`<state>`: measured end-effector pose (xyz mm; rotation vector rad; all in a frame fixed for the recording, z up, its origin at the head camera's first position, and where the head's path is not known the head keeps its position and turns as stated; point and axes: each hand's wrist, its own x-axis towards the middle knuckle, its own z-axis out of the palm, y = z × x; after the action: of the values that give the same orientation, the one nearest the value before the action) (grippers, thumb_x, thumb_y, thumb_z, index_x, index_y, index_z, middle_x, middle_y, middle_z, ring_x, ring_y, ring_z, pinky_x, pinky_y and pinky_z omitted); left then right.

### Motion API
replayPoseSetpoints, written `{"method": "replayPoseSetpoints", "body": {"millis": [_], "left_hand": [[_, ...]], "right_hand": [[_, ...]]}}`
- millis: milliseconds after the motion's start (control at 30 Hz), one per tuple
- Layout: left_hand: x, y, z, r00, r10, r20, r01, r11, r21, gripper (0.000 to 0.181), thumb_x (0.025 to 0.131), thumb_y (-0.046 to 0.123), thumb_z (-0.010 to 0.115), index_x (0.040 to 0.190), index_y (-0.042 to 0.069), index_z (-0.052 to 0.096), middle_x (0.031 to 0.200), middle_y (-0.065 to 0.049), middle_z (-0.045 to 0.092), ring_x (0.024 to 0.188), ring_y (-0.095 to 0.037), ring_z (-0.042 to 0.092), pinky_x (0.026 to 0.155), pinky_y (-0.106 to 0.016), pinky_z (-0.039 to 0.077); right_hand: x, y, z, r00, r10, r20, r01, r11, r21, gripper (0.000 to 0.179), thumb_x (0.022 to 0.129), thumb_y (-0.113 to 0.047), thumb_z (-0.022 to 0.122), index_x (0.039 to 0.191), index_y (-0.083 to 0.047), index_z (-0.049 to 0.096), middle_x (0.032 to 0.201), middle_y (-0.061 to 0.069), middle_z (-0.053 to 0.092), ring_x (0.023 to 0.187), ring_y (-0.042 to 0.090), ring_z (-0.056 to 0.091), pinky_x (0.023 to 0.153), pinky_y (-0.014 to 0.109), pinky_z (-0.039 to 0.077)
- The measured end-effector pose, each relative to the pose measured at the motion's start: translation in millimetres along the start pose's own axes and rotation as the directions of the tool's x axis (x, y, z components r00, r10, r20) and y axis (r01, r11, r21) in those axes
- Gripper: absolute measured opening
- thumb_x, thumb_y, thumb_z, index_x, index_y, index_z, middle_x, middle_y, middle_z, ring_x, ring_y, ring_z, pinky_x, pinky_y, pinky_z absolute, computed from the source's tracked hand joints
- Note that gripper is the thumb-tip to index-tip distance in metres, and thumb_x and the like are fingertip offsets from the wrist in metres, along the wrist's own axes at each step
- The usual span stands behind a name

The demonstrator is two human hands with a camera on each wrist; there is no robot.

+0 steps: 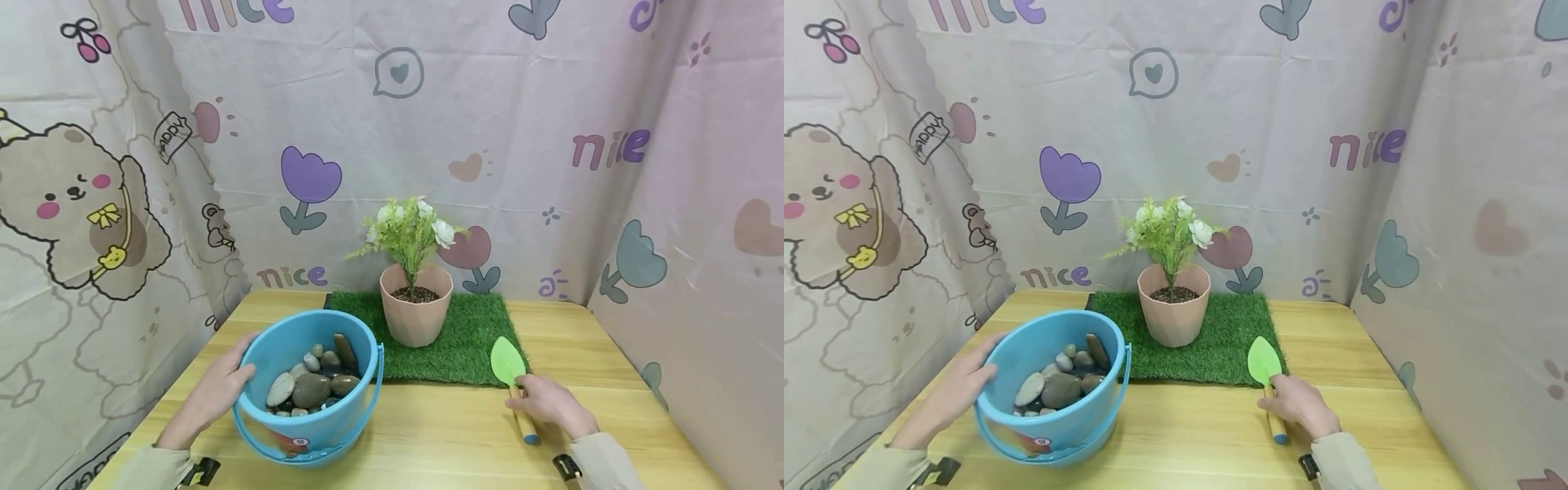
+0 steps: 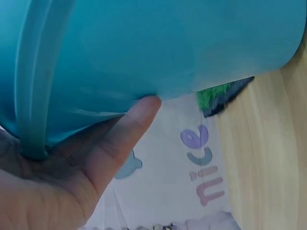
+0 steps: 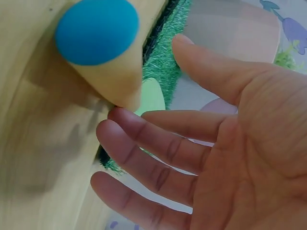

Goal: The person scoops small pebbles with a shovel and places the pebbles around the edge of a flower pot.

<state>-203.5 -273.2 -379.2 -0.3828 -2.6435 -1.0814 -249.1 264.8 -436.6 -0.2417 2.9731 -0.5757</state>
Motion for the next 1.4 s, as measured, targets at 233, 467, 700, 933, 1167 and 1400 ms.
{"method": "replayPoseSetpoints", "body": {"millis": [233,467,700,933,1167,1400], "left_hand": [[6.0,14.3,19.6,0.999,0.039,-0.021,-0.039,0.999,-0.016,0.052,0.088,0.001,0.047,0.140,0.000,0.043,0.124,-0.028,0.061,0.101,-0.037,0.066,0.073,-0.044,0.056],[11.1,29.3,42.6,1.000,0.005,-0.017,-0.005,0.999,-0.047,0.049,0.089,0.001,0.046,0.139,0.003,0.044,0.125,-0.027,0.061,0.103,-0.039,0.066,0.075,-0.048,0.057],[16.8,43.1,62.6,1.000,0.001,-0.002,-0.002,0.998,-0.069,0.049,0.090,0.003,0.046,0.139,0.008,0.046,0.124,-0.021,0.064,0.104,-0.034,0.067,0.078,-0.045,0.056],[22.9,58.0,76.4,1.000,0.006,0.004,-0.006,0.996,-0.085,0.053,0.090,0.004,0.045,0.143,0.009,0.044,0.123,-0.019,0.065,0.104,-0.029,0.067,0.078,-0.041,0.054],[26.1,66.3,92.9,1.000,-0.005,-0.012,0.004,0.993,-0.116,0.055,0.090,0.002,0.043,0.145,0.008,0.041,0.121,-0.019,0.066,0.102,-0.029,0.068,0.074,-0.037,0.053],[26.8,79.2,105.2,1.000,-0.021,-0.018,0.019,0.993,-0.119,0.055,0.091,0.003,0.042,0.146,0.006,0.039,0.114,-0.019,0.069,0.097,-0.026,0.069,0.069,-0.034,0.050]], "right_hand": [[1.1,1.3,4.7,0.999,0.030,0.032,-0.029,0.999,-0.018,0.050,0.084,-0.037,0.072,0.114,0.002,0.063,0.085,0.004,0.063,0.077,0.018,0.058,0.069,0.042,0.051],[0.8,0.0,11.3,0.997,0.061,0.038,-0.060,0.998,-0.027,0.043,0.086,-0.041,0.069,0.103,-0.002,0.062,0.082,0.006,0.061,0.073,0.021,0.055,0.064,0.040,0.047],[-0.1,-0.9,15.4,0.997,0.069,0.020,-0.069,0.998,-0.003,0.040,0.081,-0.029,0.074,0.103,0.002,0.059,0.081,0.008,0.060,0.075,0.023,0.057,0.067,0.043,0.050],[0.6,3.2,18.0,0.995,0.094,0.042,-0.099,0.988,0.116,0.034,0.077,-0.011,0.072,0.104,0.003,0.055,0.074,0.008,0.054,0.056,0.017,0.050,0.050,0.029,0.042],[2.9,3.1,13.6,0.991,0.126,0.041,-0.131,0.978,0.163,0.033,0.077,-0.013,0.070,0.100,0.002,0.053,0.075,0.009,0.053,0.052,0.017,0.051,0.048,0.031,0.045],[3.7,1.8,11.5,0.991,0.114,0.064,-0.123,0.982,0.146,0.050,0.089,-0.020,0.060,0.126,0.011,0.046,0.097,0.021,0.058,0.056,0.020,0.049,0.049,0.034,0.044]]}}
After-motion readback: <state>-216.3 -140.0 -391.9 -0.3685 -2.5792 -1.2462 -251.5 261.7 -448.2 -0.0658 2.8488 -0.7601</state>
